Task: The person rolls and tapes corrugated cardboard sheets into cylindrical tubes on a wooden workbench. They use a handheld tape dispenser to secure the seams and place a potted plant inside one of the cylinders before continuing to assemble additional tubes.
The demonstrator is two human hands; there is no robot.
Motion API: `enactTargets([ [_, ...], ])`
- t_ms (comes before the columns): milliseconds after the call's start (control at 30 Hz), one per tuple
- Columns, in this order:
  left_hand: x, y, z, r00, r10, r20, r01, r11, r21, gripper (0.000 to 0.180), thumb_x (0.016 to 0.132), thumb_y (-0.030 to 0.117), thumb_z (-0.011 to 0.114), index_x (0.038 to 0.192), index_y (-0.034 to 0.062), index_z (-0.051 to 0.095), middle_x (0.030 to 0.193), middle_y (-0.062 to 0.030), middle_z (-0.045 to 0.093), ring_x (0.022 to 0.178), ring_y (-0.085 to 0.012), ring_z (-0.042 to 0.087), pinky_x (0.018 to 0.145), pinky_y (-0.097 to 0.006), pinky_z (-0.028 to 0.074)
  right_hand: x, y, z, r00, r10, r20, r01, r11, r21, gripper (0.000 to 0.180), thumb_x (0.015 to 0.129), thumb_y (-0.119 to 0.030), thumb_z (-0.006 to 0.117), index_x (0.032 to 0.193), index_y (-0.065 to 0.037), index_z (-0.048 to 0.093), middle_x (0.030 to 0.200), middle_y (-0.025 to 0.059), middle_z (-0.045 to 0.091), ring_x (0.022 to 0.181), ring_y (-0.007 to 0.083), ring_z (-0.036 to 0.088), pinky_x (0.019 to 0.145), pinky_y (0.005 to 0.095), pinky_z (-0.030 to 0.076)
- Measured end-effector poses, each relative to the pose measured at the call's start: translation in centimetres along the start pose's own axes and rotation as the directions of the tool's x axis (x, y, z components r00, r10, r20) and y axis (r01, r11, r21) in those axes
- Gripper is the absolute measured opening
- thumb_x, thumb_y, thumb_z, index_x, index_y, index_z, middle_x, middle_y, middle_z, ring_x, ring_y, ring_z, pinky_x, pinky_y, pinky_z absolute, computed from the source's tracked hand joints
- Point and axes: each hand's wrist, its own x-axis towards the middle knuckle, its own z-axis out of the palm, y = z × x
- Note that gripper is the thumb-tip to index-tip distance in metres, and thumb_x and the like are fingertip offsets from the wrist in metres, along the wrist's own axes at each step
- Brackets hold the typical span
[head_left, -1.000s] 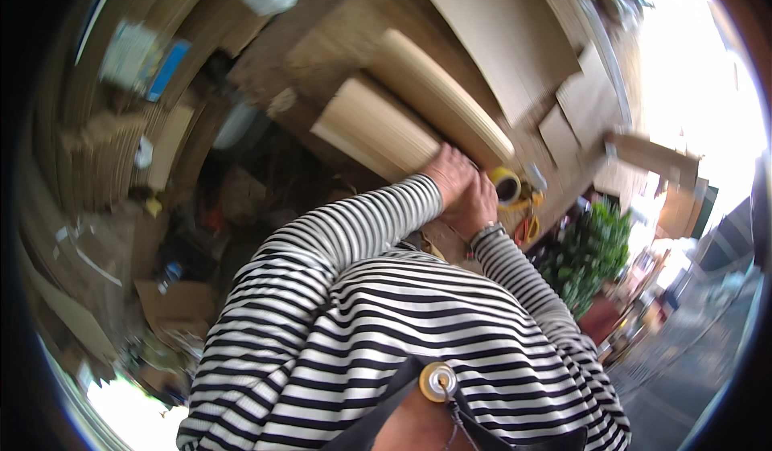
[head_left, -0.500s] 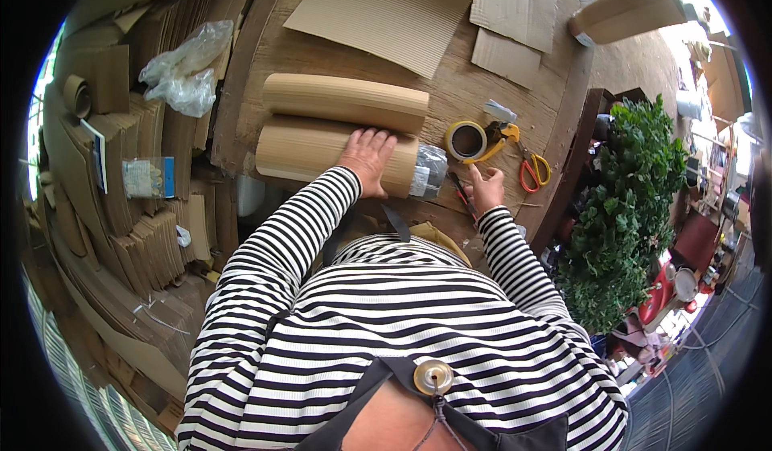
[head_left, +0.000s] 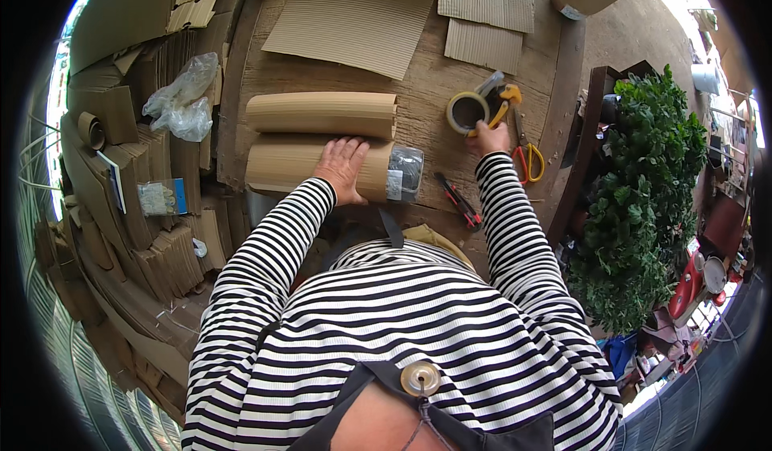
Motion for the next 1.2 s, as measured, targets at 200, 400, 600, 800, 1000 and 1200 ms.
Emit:
enactTargets([
  [200,-1.4,-0.5,1.5,0.997,-0.046,-0.055,0.044,0.998,-0.038,0.129,0.056,0.056,0.094,0.157,0.0073,0.031,0.159,-0.0186,0.035,0.150,-0.0391,0.029,0.126,-0.056,0.019,-8.9,-2.8,-7.1,0.874,-0.330,0.356,0.475,0.730,-0.491,0.042,0.093,-0.041,0.075,0.111,-0.004,0.064,0.101,0.0162,0.075,0.090,0.0304,0.073,0.080,0.0413,0.056],
  [400,-1.0,-0.3,0.2,0.999,-0.033,-0.010,0.033,0.998,-0.054,0.126,0.059,0.057,0.092,0.158,0.0078,0.030,0.160,-0.0188,0.035,0.150,-0.0392,0.030,0.127,-0.055,0.018,-19.2,3.5,-7.6,0.795,-0.110,0.596,0.588,0.380,-0.714,0.069,0.076,-0.039,0.088,0.128,-0.010,0.052,0.124,0.0164,0.064,0.110,0.0356,0.068,0.088,0.0488,0.057],
  [600,-1.3,-0.4,0.6,1.000,-0.022,0.015,0.023,0.999,-0.043,0.126,0.063,0.059,0.090,0.159,0.0076,0.028,0.162,-0.0197,0.032,0.152,-0.0398,0.028,0.127,-0.055,0.016,-14.2,3.2,-9.2,0.825,-0.116,0.553,0.327,0.896,-0.301,0.037,0.087,-0.021,0.074,0.116,-0.002,0.061,0.089,0.0108,0.070,0.081,0.0218,0.072,0.072,0.0384,0.056],
  [800,-2.3,-0.8,1.5,0.999,-0.023,0.026,0.023,0.999,-0.023,0.121,0.070,0.061,0.084,0.162,0.0095,0.025,0.165,-0.0191,0.030,0.153,-0.0399,0.027,0.127,-0.056,0.013,-20.3,-16.4,-5.0,0.432,-0.337,0.836,0.405,0.901,0.154,0.028,0.100,-0.007,0.061,0.126,-0.001,0.055,0.088,0.0025,0.065,0.068,0.0102,0.063,0.062,0.0255,0.053],
  [1000,-2.8,-0.2,0.7,0.994,0.013,0.113,-0.019,0.998,0.056,0.114,0.071,0.066,0.080,0.158,0.0086,0.034,0.161,-0.0143,0.039,0.152,-0.0334,0.030,0.127,-0.054,0.010,-24.1,-21.8,13.3,-0.060,-0.456,0.888,0.913,0.335,0.234,0.058,0.098,-0.016,0.063,0.152,-0.009,0.042,0.128,0.0261,0.064,0.119,0.0428,0.063,0.099,0.0477,0.052],
  [1200,-2.9,-0.9,5.8,0.970,0.038,-0.239,-0.053,0.997,-0.058,0.108,0.071,0.060,0.079,0.155,0.0063,0.038,0.155,-0.0137,0.043,0.146,-0.0317,0.035,0.126,-0.054,0.014,-26.2,-23.4,23.0,0.240,-0.124,0.963,0.956,-0.139,-0.257,0.066,0.104,-0.017,0.045,0.166,-0.025,0.023,0.140,0.0213,0.058,0.117,0.0365,0.067,0.099,0.0471,0.055],
])
